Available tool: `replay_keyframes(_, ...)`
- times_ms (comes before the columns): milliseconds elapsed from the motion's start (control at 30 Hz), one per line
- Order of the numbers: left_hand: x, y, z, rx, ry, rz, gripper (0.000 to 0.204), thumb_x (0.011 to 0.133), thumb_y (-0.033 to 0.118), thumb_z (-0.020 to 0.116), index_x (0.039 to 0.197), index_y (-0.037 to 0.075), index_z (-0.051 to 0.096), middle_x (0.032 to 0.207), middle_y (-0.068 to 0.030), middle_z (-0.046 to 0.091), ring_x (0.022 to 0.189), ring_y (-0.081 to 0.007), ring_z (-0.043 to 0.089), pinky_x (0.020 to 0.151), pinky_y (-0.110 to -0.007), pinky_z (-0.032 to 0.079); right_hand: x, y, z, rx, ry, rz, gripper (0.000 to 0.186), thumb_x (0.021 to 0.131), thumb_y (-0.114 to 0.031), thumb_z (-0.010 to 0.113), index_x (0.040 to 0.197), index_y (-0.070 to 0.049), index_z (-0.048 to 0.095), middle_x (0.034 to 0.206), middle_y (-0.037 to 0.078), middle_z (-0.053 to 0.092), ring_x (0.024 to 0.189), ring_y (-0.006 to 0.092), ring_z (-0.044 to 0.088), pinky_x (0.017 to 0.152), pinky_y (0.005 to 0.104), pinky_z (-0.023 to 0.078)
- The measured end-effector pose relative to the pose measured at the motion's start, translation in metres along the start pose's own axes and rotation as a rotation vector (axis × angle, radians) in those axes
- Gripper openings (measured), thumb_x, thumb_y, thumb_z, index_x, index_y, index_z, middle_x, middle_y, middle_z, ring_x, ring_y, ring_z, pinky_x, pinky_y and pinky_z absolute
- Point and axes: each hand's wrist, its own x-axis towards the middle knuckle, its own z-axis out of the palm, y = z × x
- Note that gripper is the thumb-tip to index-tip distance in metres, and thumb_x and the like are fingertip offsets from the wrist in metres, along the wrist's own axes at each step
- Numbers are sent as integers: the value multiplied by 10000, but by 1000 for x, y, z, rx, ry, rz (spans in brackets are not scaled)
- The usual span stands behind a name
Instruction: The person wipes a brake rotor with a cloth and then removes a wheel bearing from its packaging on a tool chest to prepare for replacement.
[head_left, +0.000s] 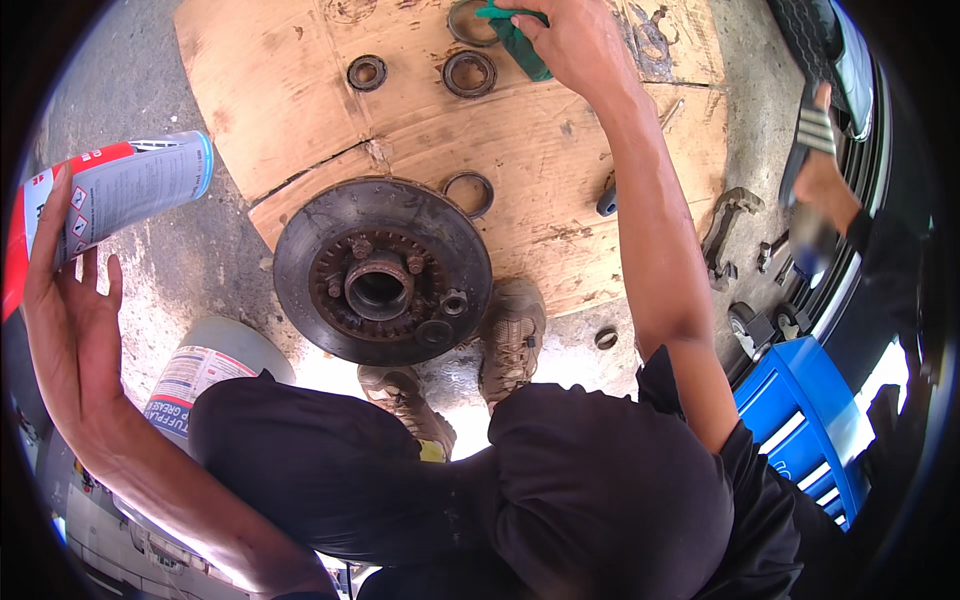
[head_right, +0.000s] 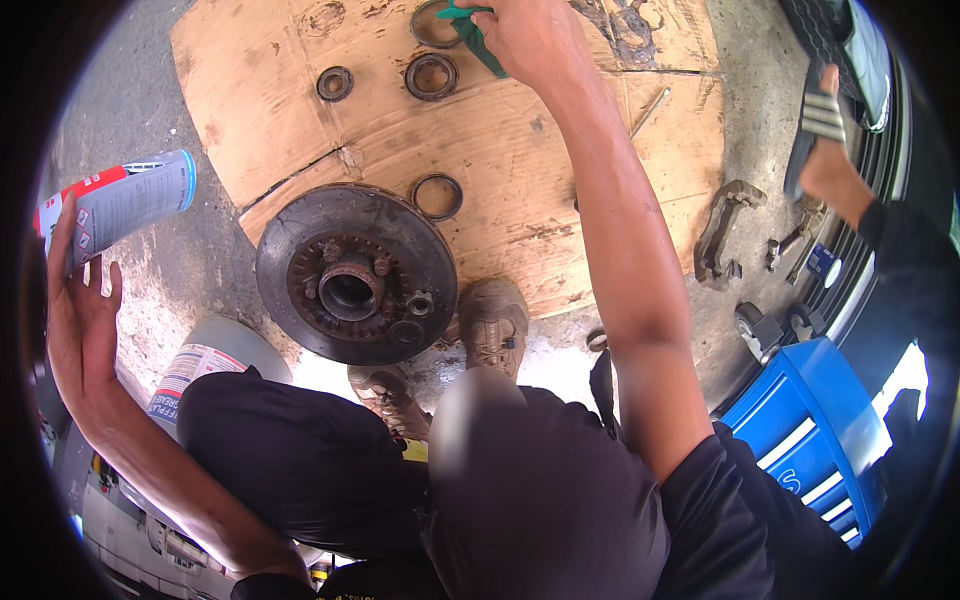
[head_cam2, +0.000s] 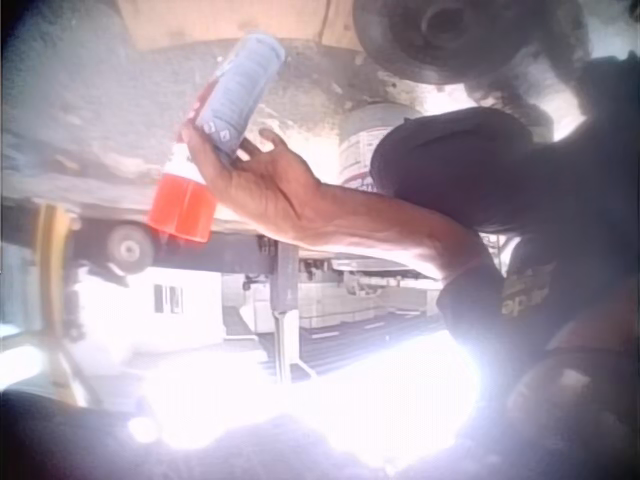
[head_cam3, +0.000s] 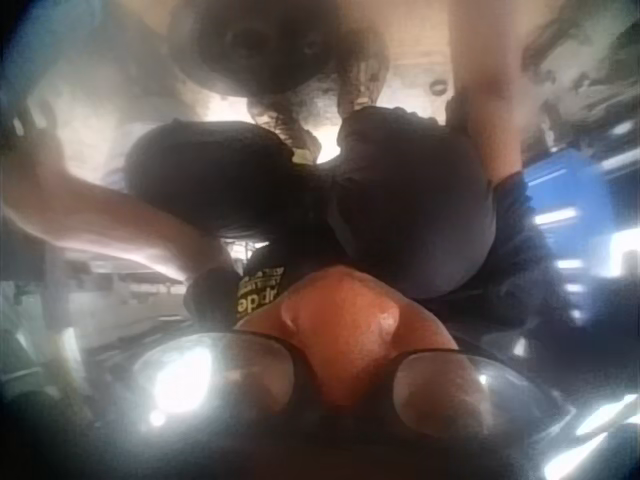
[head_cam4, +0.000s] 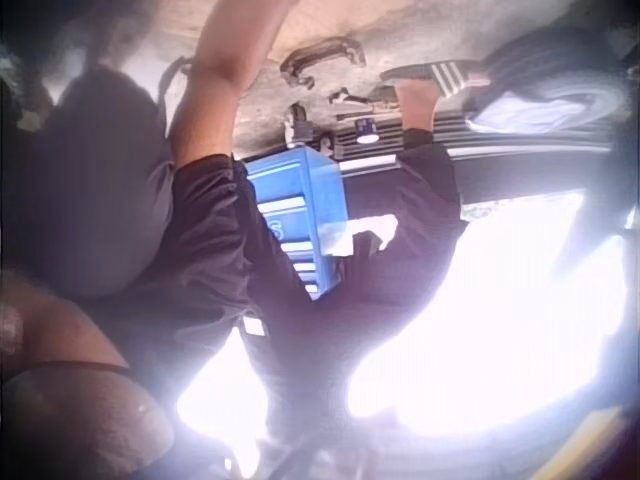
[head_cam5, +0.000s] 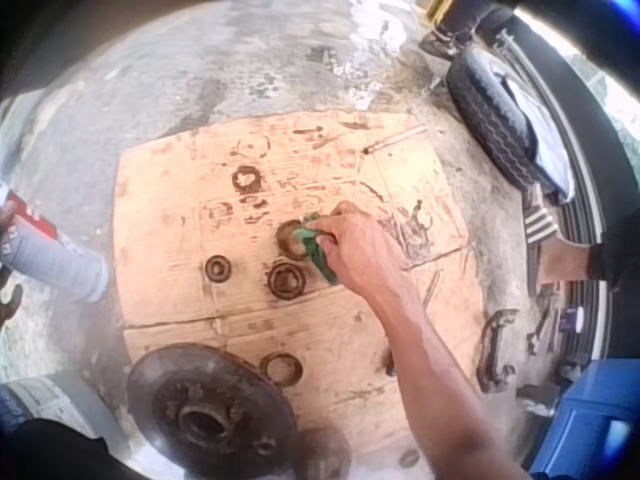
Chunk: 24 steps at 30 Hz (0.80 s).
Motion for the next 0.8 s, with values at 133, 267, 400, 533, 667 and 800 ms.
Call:
replay_keyframes(133, 2, 3, 0, 8, -14, -17, 515, 933, 304, 830, 1376, 92, 676, 1510, -102, 466, 1376, -182, 426, 1080, -353, 382, -16, 9, -7, -56, -50, -70, 213, 880, -58, 714, 1069, -81, 810, 1005, 160, 686, 962, 384, 680, 855, 456, 543)
replay_keyframes(267, 9, 1, -6, -10, -59, -37, 536, 933, 303, 832, 1388, 79, 660, 1487, -104, 495, 1363, -177, 445, 1051, -349, 397, -38, 22, -22, -69, -9, -140, 202, 866, -54, 717, 1046, -81, 803, 1021, 155, 668, 981, 373, 671, 844, 447, 545)
replay_keyframes(400, 5, 3, -10, 18, -18, -6, 526, 939, 308, 825, 1385, 79, 664, 1459, -98, 522, 1324, -169, 472, 1020, -341, 411, -52, 37, -25, -210, -42, 19, 229, 928, -160, 755, 1119, -43, 801, 1038, 102, 734, 892, 277, 721, 805, 409, 555)
replay_keyframes(533, 7, 4, -10, -8, -22, -51, 530, 940, 316, 826, 1388, 81, 668, 1451, -92, 523, 1307, -160, 473, 1016, -328, 415, -63, 22, -33, -74, -129, 118, 239, 923, -97, 701, 1134, -37, 794, 1060, 146, 687, 914, 337, 702, 833, 435, 552)
replay_keyframes(667, 11, -1, -15, -21, -107, -60, 481, 970, 296, 794, 1391, 92, 682, 1445, -82, 516, 1296, -145, 463, 1017, -314, 412, -77, 24, -29, -53, -177, 120, 251, 913, -75, 651, 1111, -20, 794, 1034, 201, 679, 916, 381, 700, 835, 476, 546)
replay_keyframes(800, 8, 4, -13, -49, -110, -82, 408, 1014, 262, 737, 1397, 126, 697, 1439, -66, 509, 1272, -131, 454, 1016, -301, 408, -84, 18, -32, -46, -251, 127, 267, 897, -44, 654, 1124, -42, 795, 1059, 205, 675, 986, 395, 685, 886, 482, 531)
